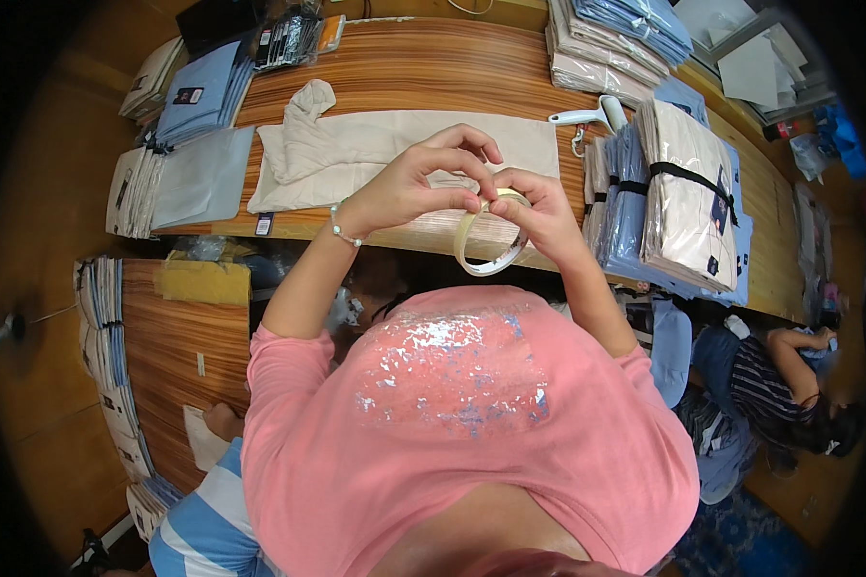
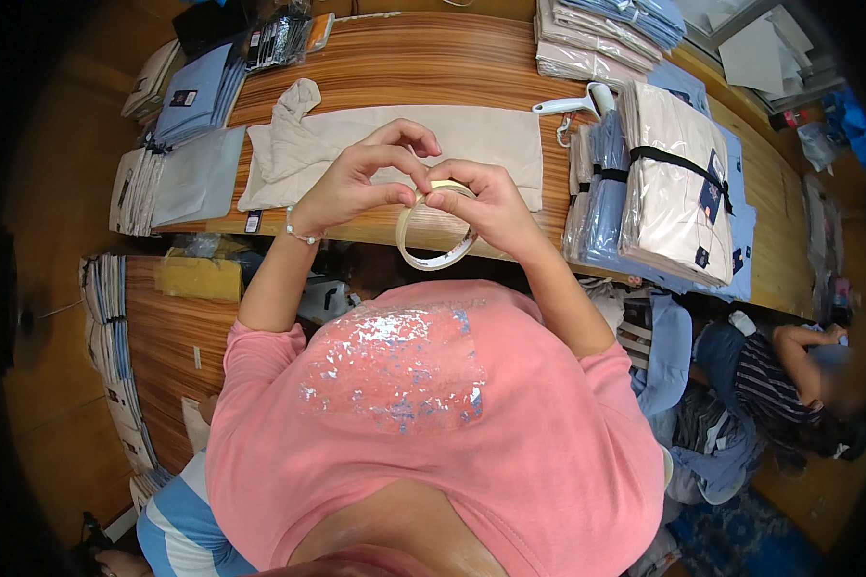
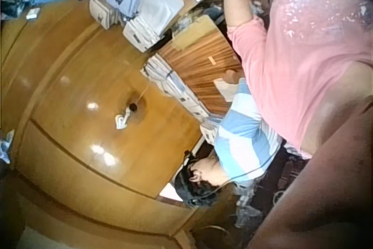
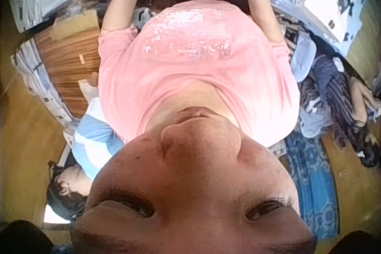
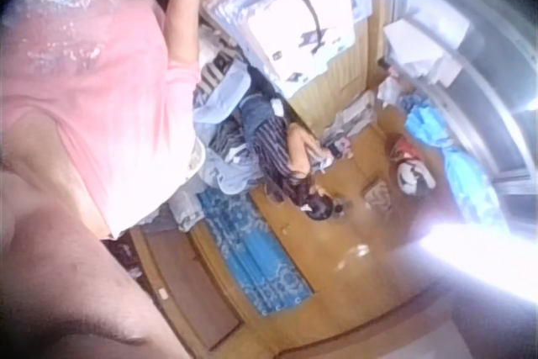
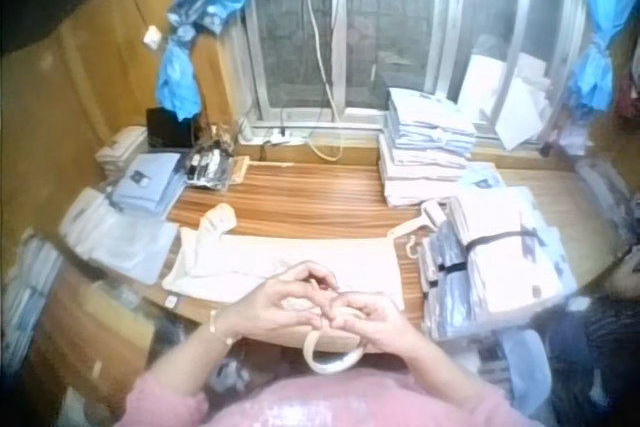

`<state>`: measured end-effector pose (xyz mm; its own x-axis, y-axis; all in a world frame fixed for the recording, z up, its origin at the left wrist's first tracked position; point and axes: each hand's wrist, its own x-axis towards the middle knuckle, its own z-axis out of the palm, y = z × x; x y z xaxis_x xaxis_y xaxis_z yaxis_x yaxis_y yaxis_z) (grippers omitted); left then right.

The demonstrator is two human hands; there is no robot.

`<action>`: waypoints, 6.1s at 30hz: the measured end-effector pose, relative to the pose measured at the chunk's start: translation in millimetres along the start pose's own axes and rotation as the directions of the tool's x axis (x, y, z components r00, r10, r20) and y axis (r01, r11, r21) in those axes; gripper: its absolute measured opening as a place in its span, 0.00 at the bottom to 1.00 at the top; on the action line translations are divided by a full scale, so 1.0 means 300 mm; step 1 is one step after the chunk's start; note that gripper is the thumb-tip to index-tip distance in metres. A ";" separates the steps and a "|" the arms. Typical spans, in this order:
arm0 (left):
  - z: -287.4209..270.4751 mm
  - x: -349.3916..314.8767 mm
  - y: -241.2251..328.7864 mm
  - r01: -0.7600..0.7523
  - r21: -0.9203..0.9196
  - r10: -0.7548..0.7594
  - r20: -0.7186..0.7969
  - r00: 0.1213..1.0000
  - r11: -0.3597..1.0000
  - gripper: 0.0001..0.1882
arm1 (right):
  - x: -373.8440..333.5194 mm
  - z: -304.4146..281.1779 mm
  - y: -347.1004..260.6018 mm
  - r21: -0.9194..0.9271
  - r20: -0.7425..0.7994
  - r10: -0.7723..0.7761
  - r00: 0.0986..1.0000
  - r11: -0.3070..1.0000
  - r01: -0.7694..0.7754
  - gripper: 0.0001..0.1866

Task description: The person tapes a small tag onto a pair of beige trousers, folds the trousers, and then places a blue collared shirt over a cardboard guide, folds it, and seals it in a plastic bag.

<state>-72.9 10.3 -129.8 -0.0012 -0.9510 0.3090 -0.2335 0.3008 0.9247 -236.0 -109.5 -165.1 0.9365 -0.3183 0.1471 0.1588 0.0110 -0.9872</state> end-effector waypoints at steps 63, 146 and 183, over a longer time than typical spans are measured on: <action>0.061 0.019 -0.213 0.108 -0.142 -0.127 -0.131 0.983 0.984 0.11 | -0.016 -0.104 0.197 0.277 -0.078 0.222 0.972 0.941 -0.192 0.11; -0.012 0.005 -0.644 0.422 0.077 -0.429 0.138 0.893 0.903 0.18 | -0.009 0.006 0.595 -0.064 -0.240 0.422 0.874 0.892 -0.448 0.19; -0.086 -0.242 -0.717 0.660 0.642 -0.564 -0.400 0.723 0.390 0.12 | 0.215 0.027 0.654 -0.749 0.244 -0.158 0.957 0.597 0.289 0.09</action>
<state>2.4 16.5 -345.3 0.5196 -0.8284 -0.2093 -0.7161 -0.5558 0.4222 -141.9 -120.1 -348.8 0.9473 -0.0752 0.3114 0.1315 -0.7951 -0.5920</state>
